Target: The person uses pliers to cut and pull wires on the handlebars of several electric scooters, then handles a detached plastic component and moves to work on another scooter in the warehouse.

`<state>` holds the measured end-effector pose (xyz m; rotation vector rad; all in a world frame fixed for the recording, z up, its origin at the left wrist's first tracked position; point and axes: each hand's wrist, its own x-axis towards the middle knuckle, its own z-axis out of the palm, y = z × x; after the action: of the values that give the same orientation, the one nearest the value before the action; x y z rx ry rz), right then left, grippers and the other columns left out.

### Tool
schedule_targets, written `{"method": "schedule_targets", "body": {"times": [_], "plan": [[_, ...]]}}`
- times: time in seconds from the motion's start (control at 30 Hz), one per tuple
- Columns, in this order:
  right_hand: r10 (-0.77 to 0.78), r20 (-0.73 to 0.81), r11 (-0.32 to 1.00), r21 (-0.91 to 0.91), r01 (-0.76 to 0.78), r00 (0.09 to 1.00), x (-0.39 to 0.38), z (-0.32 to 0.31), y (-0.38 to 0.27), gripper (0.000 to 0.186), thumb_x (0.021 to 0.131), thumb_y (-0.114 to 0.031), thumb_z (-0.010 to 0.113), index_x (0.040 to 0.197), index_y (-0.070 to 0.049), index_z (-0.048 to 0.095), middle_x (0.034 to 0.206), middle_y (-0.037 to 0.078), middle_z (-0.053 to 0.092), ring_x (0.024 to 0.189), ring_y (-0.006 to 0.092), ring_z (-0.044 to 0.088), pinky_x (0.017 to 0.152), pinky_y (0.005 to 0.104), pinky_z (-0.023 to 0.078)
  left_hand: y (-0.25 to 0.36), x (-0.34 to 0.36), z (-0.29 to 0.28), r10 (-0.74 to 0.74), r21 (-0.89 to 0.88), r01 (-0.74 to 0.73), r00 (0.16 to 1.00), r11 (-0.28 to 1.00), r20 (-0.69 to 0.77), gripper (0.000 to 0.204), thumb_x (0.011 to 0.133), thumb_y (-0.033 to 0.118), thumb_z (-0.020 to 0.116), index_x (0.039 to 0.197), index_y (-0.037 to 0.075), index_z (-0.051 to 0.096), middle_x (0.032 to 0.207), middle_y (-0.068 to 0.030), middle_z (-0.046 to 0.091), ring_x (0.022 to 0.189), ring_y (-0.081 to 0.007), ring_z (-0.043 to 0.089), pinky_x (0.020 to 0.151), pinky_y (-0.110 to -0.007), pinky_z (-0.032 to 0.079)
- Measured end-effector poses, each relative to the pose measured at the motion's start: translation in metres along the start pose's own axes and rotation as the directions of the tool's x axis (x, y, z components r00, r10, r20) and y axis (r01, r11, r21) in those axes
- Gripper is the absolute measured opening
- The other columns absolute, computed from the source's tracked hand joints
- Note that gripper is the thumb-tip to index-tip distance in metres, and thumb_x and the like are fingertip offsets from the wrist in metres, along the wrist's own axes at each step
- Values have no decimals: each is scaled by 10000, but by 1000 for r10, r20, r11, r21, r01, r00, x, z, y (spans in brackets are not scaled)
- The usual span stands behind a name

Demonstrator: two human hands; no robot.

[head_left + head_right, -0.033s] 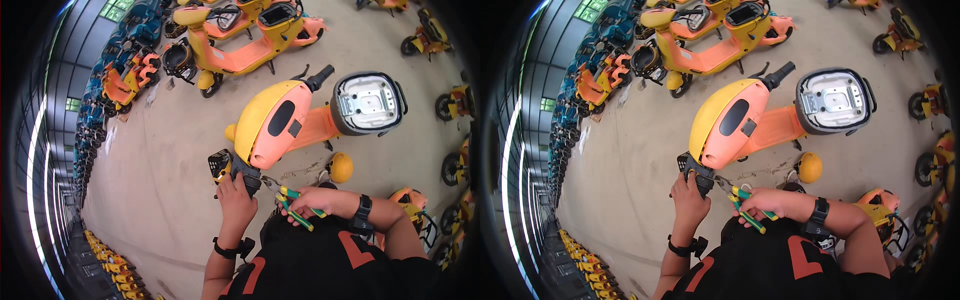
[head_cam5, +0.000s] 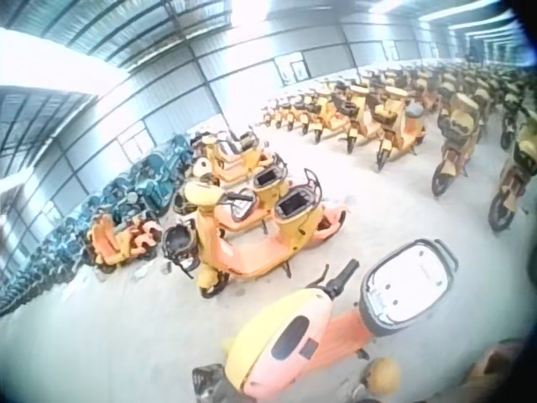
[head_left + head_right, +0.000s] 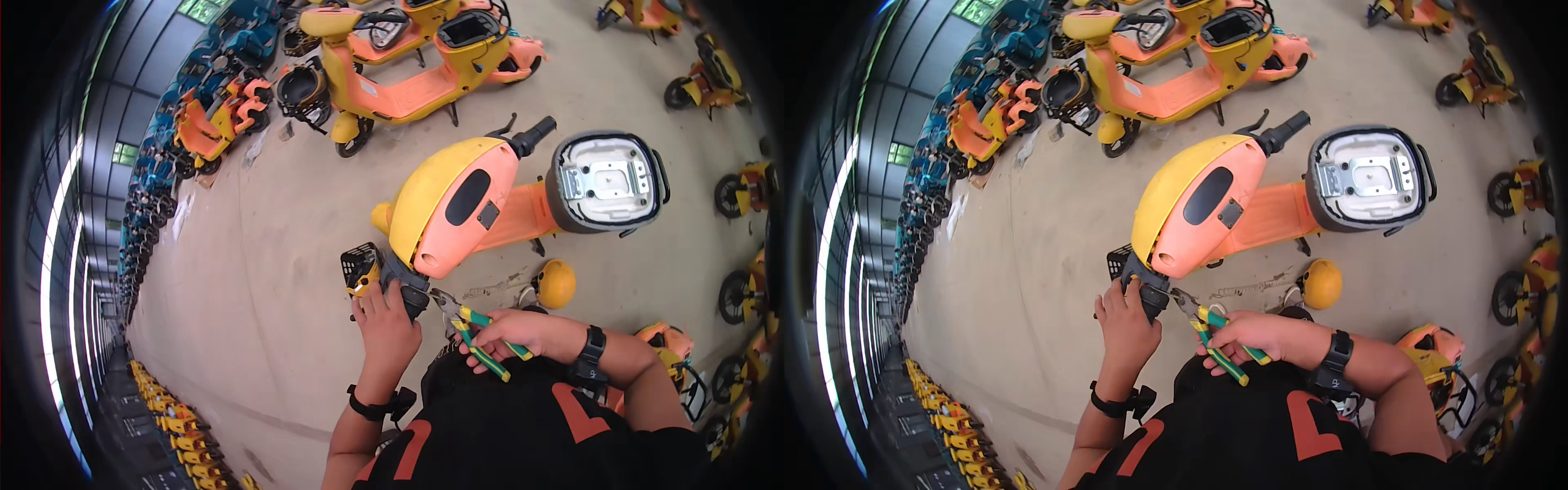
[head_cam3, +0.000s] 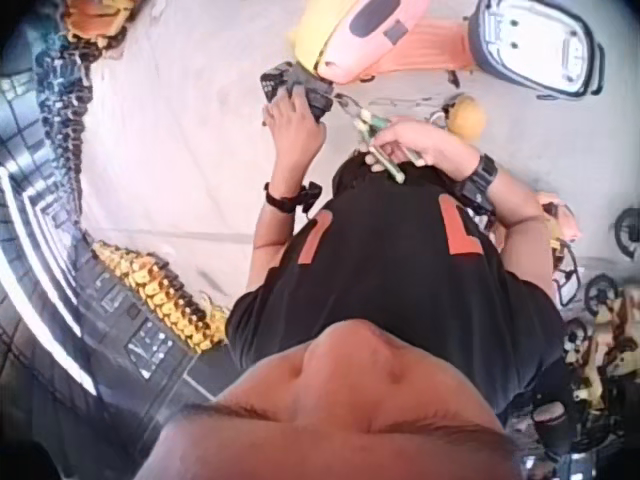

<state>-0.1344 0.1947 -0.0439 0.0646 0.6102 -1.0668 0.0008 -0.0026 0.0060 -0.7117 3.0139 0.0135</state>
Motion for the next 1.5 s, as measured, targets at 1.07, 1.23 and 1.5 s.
{"method": "schedule_targets", "body": {"times": [1.07,1.23,1.5], "plan": [[86,67,995,-55,-82,994,-18,2,-29,536,852,-13,570,1372,8,440,1252,143,582,1101,335,613,950,479,508,54,1,127,146,-965,230,966,-129,211,300,918,26,532,1211,-4,590,1234,-108,620,1164,-215,581,1039,-341,435],[94,70,989,-119,-85,993,-18,5,-37,572,853,1,567,1404,11,412,1387,191,513,1236,412,547,1001,522,478,50,3,124,152,-985,174,973,9,173,253,959,19,453,1130,16,638,1074,-116,676,1042,-212,634,944,-342,482],[76,44,921,-385,-54,996,-28,-13,-43,679,813,37,569,1456,-12,358,1426,195,467,1256,376,541,1014,468,470,49,-1,124,190,-980,195,962,27,197,228,973,36,448,1093,6,640,1031,-83,678,988,-184,627,922,-333,477]]}}
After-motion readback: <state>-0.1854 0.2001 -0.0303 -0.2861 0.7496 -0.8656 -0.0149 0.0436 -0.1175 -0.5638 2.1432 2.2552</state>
